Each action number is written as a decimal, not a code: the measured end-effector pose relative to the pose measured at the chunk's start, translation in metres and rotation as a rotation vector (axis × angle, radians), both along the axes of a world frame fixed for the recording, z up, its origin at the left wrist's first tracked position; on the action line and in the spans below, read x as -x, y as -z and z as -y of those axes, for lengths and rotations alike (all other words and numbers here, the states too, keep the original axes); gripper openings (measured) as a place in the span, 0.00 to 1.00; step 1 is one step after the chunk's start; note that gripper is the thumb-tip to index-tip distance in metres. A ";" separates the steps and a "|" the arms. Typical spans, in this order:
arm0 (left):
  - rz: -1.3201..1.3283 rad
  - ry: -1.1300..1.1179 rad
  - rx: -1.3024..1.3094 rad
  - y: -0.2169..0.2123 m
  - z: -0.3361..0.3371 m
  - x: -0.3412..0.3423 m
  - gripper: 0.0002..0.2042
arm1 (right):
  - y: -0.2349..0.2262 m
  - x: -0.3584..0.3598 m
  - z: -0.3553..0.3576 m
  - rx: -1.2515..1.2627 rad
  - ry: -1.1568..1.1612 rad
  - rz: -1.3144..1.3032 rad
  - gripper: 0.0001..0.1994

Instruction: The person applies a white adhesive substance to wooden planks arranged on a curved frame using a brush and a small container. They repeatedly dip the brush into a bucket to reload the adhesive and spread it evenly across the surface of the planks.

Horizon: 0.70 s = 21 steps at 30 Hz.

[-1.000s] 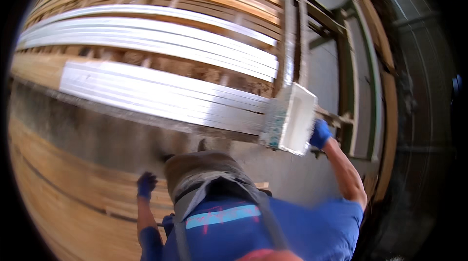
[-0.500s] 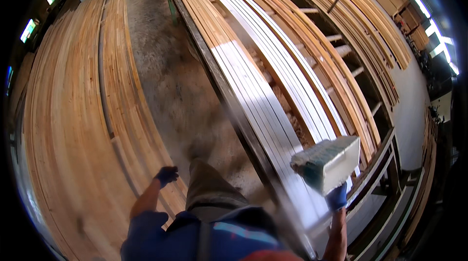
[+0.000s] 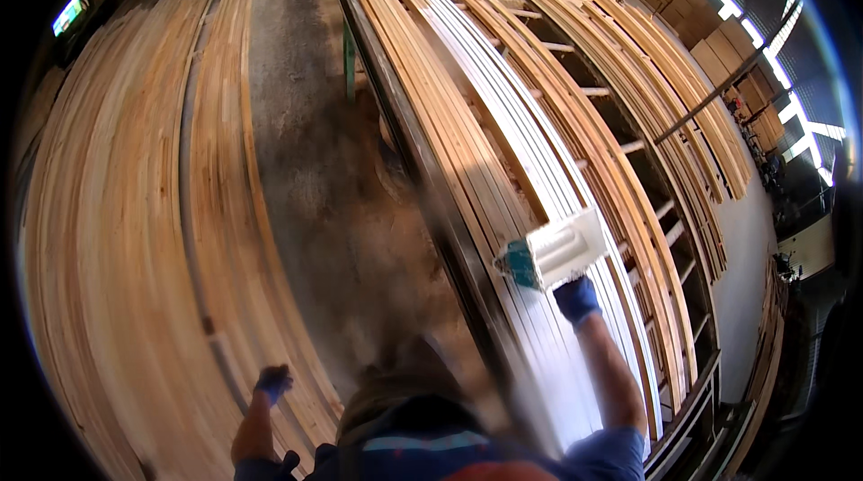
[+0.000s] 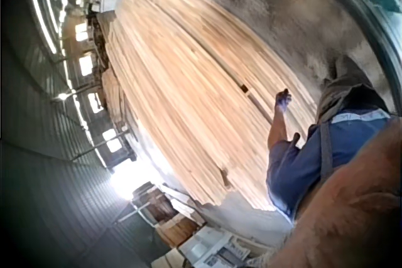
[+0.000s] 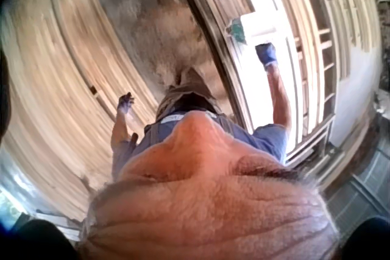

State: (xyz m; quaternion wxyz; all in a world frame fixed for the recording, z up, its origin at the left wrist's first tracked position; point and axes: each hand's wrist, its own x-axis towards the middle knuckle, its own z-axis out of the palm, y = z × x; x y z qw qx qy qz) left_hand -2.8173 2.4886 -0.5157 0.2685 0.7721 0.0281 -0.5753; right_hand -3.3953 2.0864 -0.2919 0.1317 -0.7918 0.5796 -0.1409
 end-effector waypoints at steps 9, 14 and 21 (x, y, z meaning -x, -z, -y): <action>-0.189 -0.129 0.379 0.023 0.299 -0.131 0.14 | 0.028 -0.272 0.372 0.032 -0.211 0.045 0.18; -0.172 -0.074 0.125 0.043 0.293 -0.183 0.24 | 0.044 -0.426 0.584 0.136 -0.294 0.084 0.21; -0.211 -0.158 -0.209 0.063 0.372 -0.288 0.23 | 0.009 -0.660 0.794 0.024 -0.332 0.051 0.22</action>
